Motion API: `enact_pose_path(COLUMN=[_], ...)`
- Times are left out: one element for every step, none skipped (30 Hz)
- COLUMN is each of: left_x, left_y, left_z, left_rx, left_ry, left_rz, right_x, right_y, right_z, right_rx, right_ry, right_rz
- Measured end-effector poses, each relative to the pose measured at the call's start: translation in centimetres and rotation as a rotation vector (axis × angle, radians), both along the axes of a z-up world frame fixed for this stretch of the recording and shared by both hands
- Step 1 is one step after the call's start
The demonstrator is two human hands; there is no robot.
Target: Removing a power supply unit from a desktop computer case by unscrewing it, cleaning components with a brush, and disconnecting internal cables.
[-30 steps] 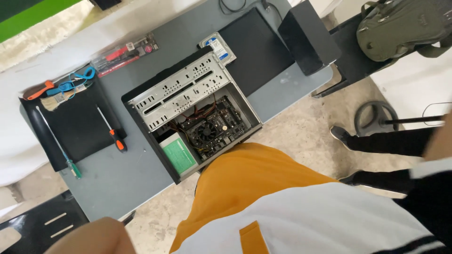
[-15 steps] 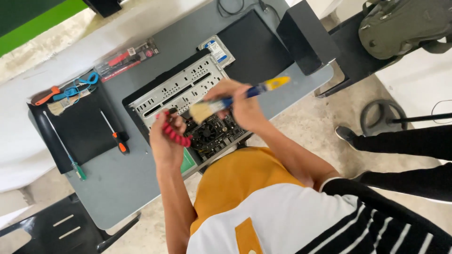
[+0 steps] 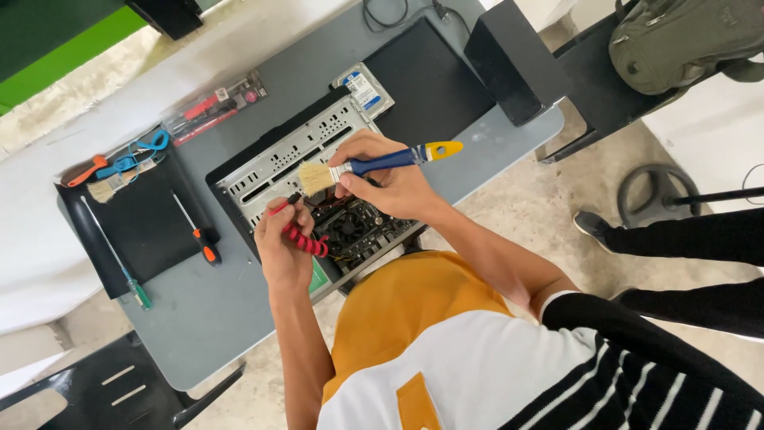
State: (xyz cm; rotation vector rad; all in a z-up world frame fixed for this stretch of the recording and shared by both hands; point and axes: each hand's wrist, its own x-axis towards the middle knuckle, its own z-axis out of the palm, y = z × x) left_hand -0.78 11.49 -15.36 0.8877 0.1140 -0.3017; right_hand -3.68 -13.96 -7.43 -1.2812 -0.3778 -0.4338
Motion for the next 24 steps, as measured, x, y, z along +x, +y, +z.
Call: enact_pose_path(left_x=[0.0,0.0,-0.1,-0.1,-0.2,-0.1,0.0,0.1,0.2,0.5,0.8,1.2,1.6,1.5,1.7,1.9,2.1,2.4,2.7,2.7,2.7,2.8,3.0,3.0], left_y=[-0.1,-0.1,-0.2,-0.3,-0.5,-0.4,-0.2,-0.1,0.2,0.4,0.5,0.8,1.1,1.7,2.1,2.4,2.8,3.1,3.4,3.7,3.9,3.9,4.0,3.9], left_z=[-0.4,-0.8,-0.4,0.0,0.4,0.6,0.7,0.9,1.1,1.2,1.4,1.4,1.3,1.2,1.4,1.6,1.8,1.7,1.7,1.7,1.8,1.8,1.8,1.8], left_rx=[-0.01,-0.021,-0.021,-0.011,0.0,-0.002,0.015,0.032,0.03,0.026,0.024,0.02,0.033,0.049,0.049,0.08,0.112,0.11,0.111,0.111,0.108,0.111,0.114,0.11], left_ry=[0.006,0.011,0.011,0.026,0.042,0.04,0.057,0.072,0.07,0.139,0.208,0.202,0.233,0.271,0.272,0.27,0.269,0.267,0.293,0.321,0.321,0.317,0.314,0.313], left_rz=[0.003,0.004,0.002,0.008,0.014,0.011,0.014,0.018,0.015,0.042,0.069,0.061,0.089,0.118,0.111,0.11,0.108,0.105,0.131,0.161,0.162,0.171,0.181,0.185], right_x=[0.0,-0.1,-0.1,-0.2,-0.3,-0.4,-0.4,-0.4,-1.4,-2.4,-3.3,-4.3,-5.3,-6.7,-8.2,-9.7,-11.3,-12.6,-14.0,-15.2,-16.1,-16.4,-16.7,-15.1], right_y=[-0.1,-0.1,-0.2,-0.3,-0.4,-1.9,-3.5,-5.0,-8.3,-11.7,-15.1,-19.1,-23.0,-26.6,-30.7,-34.7,-38.7,-40.3,-41.9,-43.5,-43.8,-44.3,-44.9,-43.3], right_z=[0.1,0.3,0.7,1.1,1.5,1.5,1.4,1.5,1.6,1.7,1.9,1.7,1.5,1.1,0.0,-1.0,-2.0,-1.6,-1.2,-0.7,-1.7,-2.6,-3.5,-4.1], right_rx=[-0.017,-0.034,-0.034,-0.009,0.015,0.014,-0.005,-0.024,-0.026,-0.128,-0.229,-0.231,-0.061,0.115,0.115,0.221,0.328,0.328,0.413,0.496,0.494,0.442,0.391,0.388], right_ry=[0.008,0.015,0.014,0.019,0.024,0.022,0.031,0.039,0.036,0.125,0.214,0.208,0.267,0.328,0.328,0.345,0.358,0.355,0.428,0.502,0.5,0.425,0.35,0.347], right_rz=[0.012,0.023,0.021,-0.018,-0.057,-0.06,-0.141,-0.221,-0.224,-0.362,-0.5,-0.508,-0.739,-0.965,-0.972,-1.13,-1.289,-1.292,-1.404,-1.511,-1.509,-1.513,-1.514,-1.509])
